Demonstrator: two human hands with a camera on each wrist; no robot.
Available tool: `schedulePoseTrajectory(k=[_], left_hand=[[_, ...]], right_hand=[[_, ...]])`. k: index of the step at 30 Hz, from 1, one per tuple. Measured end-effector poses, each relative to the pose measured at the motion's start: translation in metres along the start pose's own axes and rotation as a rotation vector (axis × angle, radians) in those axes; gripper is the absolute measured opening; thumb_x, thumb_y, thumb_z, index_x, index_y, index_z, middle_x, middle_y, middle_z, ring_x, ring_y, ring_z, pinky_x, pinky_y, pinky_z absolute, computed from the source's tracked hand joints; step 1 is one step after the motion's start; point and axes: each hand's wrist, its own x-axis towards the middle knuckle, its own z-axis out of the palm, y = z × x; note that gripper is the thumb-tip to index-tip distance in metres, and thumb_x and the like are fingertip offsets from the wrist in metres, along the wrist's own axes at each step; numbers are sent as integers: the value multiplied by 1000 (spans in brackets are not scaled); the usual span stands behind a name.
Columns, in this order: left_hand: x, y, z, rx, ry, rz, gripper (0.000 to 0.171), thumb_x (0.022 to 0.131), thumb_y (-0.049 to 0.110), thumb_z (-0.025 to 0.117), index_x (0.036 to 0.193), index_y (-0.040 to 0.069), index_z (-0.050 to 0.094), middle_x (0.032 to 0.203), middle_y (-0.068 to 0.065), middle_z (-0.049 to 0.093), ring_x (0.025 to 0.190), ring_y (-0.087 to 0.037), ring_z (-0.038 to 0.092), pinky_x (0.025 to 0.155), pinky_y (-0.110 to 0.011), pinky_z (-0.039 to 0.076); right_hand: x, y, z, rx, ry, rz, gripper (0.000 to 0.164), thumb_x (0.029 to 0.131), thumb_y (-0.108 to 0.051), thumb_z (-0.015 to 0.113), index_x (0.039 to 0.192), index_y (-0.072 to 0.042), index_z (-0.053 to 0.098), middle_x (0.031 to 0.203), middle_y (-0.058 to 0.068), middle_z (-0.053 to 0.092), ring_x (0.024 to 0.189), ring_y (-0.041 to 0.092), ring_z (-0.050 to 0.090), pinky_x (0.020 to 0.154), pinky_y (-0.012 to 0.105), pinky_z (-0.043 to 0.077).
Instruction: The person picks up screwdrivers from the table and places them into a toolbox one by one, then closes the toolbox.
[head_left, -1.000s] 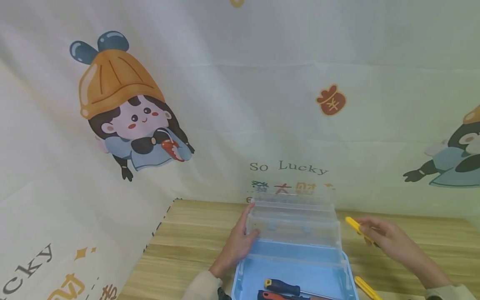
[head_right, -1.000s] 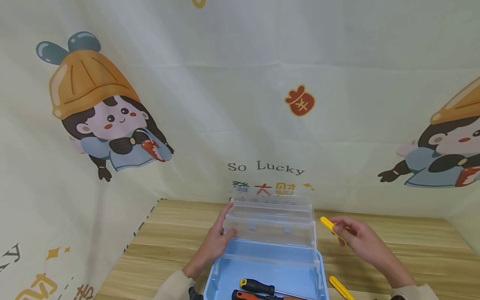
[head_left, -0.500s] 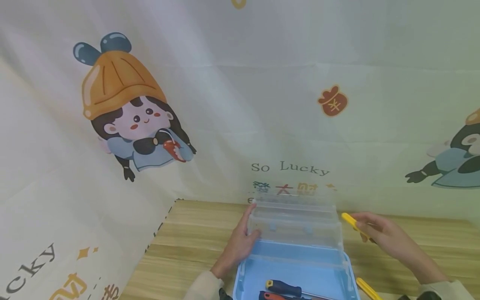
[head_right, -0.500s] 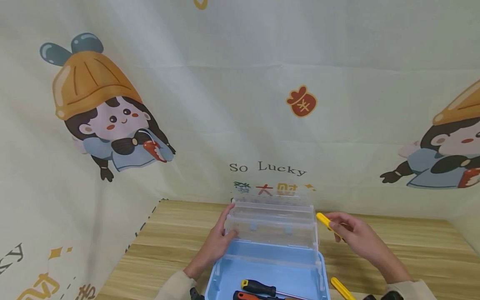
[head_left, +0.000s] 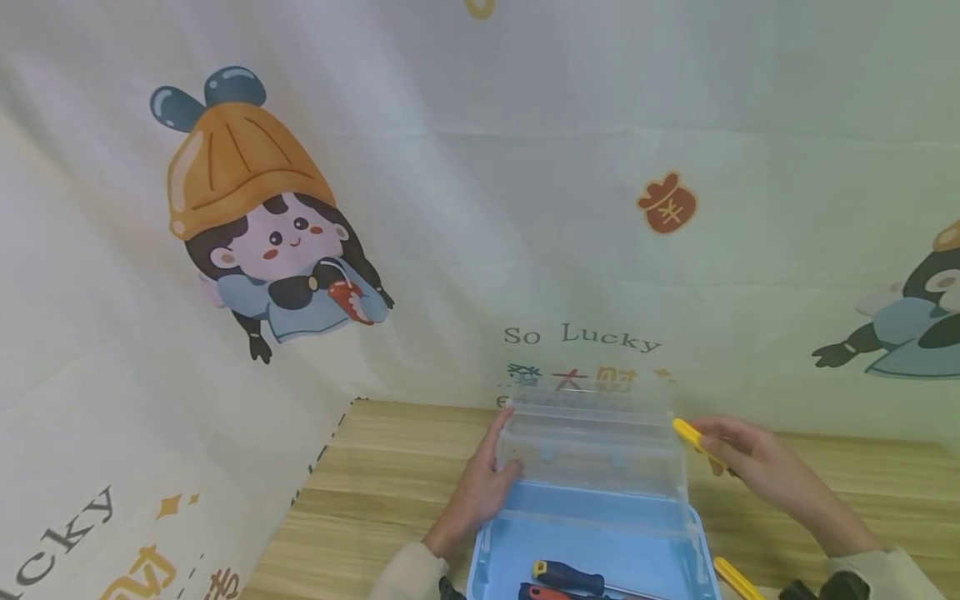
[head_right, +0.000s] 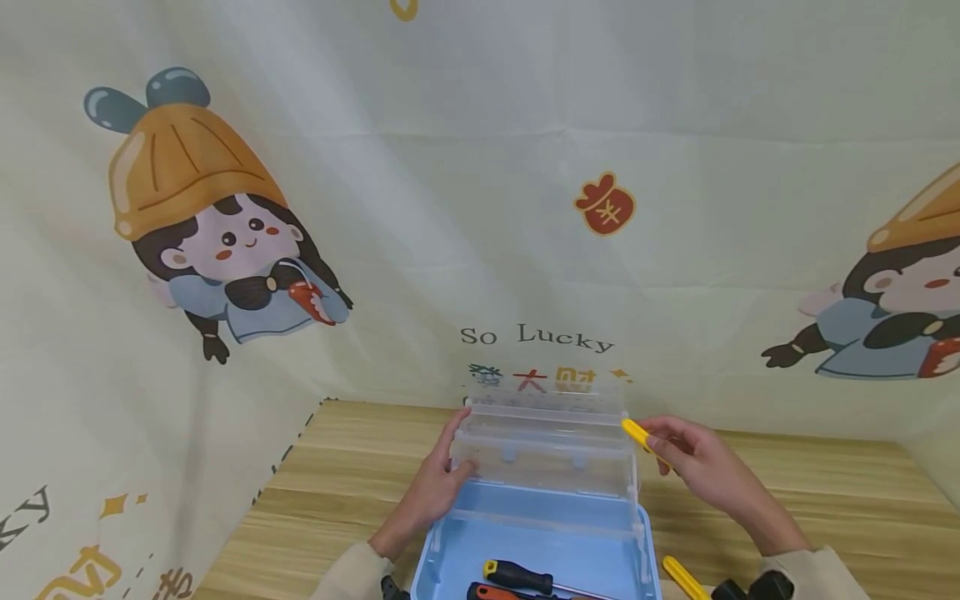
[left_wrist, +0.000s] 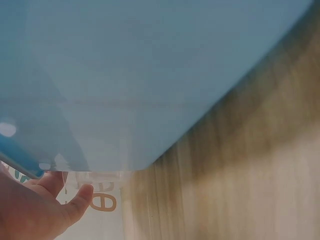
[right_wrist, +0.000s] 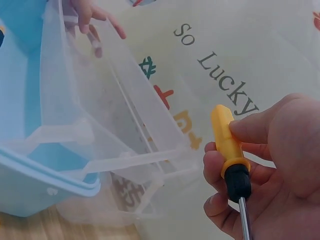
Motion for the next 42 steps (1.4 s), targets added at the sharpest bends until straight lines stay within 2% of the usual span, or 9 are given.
schedulePoseTrajectory(k=[6,9,18,28,33,36,42], left_hand=[[0,-1,0,-50,-8,-16,71,99,10,53,154,43,23,159,0,33,141,-30,39,114,-59,30],[-1,1,0,-61,-8,-21,71,99,10,53,153,46,23,159,0,34,141,-28,41,115,-59,30],[-5,18,-1,-77,-8,-27,69,98,2,50,157,26,23,158,-10,35,140,-36,40,114,-61,29],[-1,0,1,-37,-3,-22,70,99,11,53,157,35,22,159,0,35,139,-29,43,113,-58,34],[0,0,0,-31,-6,-19,70,99,11,53,157,34,22,158,-2,35,138,-30,44,113,-57,34],[0,1,0,-30,-7,-20,71,98,9,52,157,33,21,159,-3,35,138,-30,44,113,-57,34],[-1,2,0,-25,-4,-20,71,98,8,53,158,31,21,158,-5,36,136,-31,47,112,-56,37]], right_hand=[[3,-3,-1,28,-17,-18,46,103,-33,51,136,-1,54,82,9,59,56,16,43,40,26,35],[4,-5,-1,28,-14,-44,44,103,-31,51,136,-2,54,81,8,59,56,16,42,40,27,35],[11,-10,0,38,-15,-70,41,103,-26,52,135,-1,55,81,7,59,60,15,45,41,25,34],[17,-17,2,28,-11,-85,40,102,-24,53,135,0,55,86,8,61,72,14,54,46,25,39],[20,-18,2,7,20,-131,36,102,-20,53,132,0,58,83,5,62,71,12,56,50,25,44],[22,-20,1,1,29,-154,35,102,-19,53,131,1,58,82,4,62,70,10,55,49,26,42],[26,-25,1,-13,28,-129,36,102,-22,54,131,-1,59,88,9,66,76,15,59,55,26,46]])
